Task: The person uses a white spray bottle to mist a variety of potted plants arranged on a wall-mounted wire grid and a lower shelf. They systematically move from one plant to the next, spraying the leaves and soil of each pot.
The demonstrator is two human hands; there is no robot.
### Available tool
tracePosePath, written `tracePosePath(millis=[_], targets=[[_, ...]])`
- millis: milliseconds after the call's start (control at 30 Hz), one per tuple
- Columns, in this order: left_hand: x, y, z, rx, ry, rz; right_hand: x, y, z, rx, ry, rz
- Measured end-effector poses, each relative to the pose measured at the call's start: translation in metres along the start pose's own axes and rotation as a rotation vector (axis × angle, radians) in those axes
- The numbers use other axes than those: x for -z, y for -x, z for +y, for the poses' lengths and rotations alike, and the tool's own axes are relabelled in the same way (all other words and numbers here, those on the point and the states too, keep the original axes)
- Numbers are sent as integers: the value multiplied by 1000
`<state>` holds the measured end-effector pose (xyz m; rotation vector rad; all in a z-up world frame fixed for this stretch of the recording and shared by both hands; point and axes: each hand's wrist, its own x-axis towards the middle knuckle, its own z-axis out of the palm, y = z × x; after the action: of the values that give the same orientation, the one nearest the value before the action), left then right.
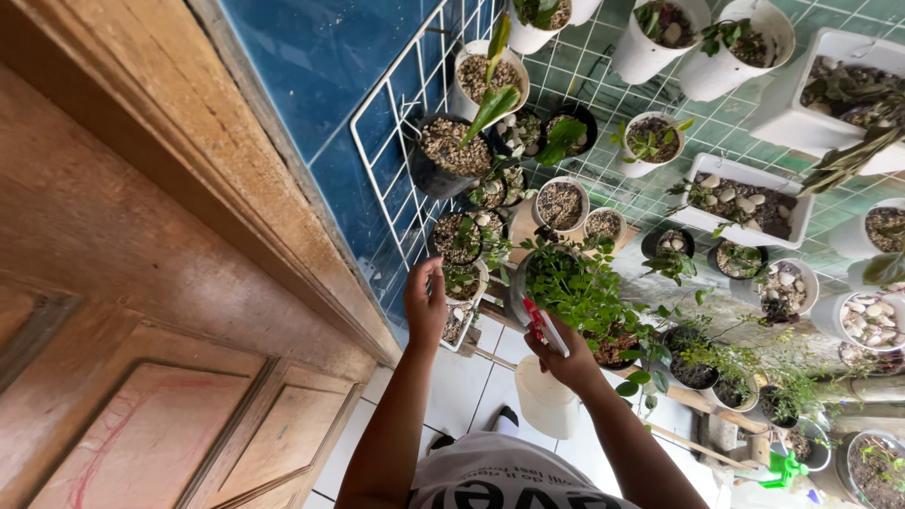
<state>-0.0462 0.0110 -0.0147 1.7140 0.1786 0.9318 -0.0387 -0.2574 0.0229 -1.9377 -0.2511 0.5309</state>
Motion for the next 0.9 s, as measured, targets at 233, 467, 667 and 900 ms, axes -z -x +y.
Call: tracePosePath(millis=[233,467,667,900], targets=[[-7,47,-106,396,50,-166,-21,3,2,20,-23,5],[-32,61,-163,844,258,-306,-39,-8,30,-59,-16,13],[-42,38,-172,1203,443,-200,-38,2,22,7,-46,-64],[-61,25,-182,1273,514,-115,-34,4,16,-34,0,-89]])
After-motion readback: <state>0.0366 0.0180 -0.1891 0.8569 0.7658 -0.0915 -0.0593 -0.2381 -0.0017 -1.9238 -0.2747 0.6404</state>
